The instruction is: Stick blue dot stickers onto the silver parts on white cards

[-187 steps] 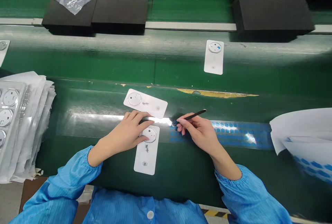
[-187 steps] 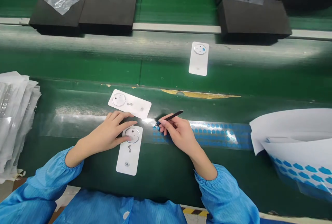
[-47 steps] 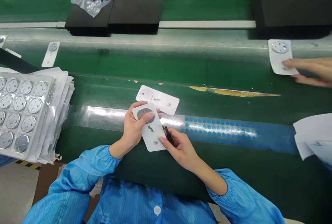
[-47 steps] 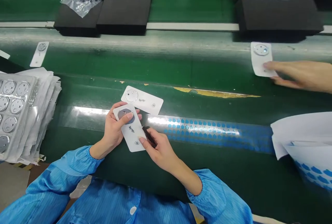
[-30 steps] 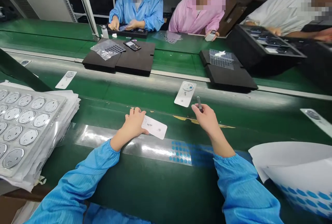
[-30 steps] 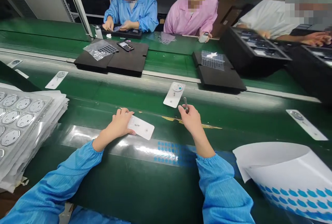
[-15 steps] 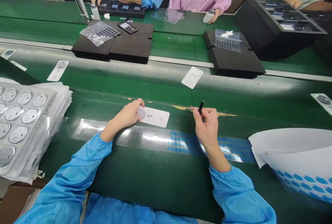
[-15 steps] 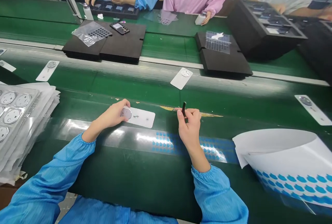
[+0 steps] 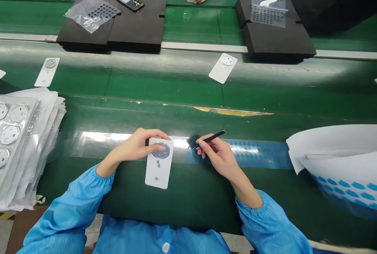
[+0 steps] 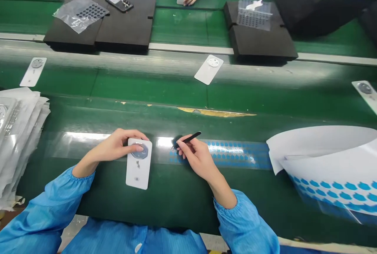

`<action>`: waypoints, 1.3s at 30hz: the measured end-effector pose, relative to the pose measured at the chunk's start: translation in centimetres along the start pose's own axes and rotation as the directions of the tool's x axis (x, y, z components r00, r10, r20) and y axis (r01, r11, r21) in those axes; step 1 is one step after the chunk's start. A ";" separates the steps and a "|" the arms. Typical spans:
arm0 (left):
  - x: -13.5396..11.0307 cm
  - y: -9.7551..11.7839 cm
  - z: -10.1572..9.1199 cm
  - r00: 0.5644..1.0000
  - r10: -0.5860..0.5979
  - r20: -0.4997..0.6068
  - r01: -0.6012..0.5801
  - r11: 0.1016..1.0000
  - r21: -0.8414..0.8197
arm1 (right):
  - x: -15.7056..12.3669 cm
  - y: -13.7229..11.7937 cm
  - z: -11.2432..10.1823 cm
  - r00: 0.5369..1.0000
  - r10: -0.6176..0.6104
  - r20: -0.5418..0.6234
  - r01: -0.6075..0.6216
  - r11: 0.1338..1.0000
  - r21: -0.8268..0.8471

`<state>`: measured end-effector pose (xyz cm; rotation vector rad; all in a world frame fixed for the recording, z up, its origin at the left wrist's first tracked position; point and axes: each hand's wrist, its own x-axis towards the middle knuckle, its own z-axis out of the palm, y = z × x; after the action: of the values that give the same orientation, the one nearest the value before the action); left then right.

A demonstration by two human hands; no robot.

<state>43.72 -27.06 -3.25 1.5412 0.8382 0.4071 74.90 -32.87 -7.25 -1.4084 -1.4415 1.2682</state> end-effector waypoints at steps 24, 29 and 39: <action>-2.6 -2.6 4.0 0.988 0.135 0.079 -0.146 0.607 0.782 | -0.2 0.5 -0.3 0.999 0.033 0.001 -0.033 0.998 0.051; -2.5 -2.9 4.7 0.985 0.168 0.039 -0.133 0.592 0.795 | -0.6 -0.9 2.1 0.996 0.074 -0.041 -0.065 0.978 0.201; -2.4 -2.8 5.0 0.986 0.162 0.026 -0.121 0.610 0.783 | -0.6 -1.5 5.3 0.975 0.220 0.033 -0.222 0.959 0.177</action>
<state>44.81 -32.35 -6.27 2.4483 0.9996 0.1788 69.52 -34.14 -6.95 -1.4694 -1.1681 1.5101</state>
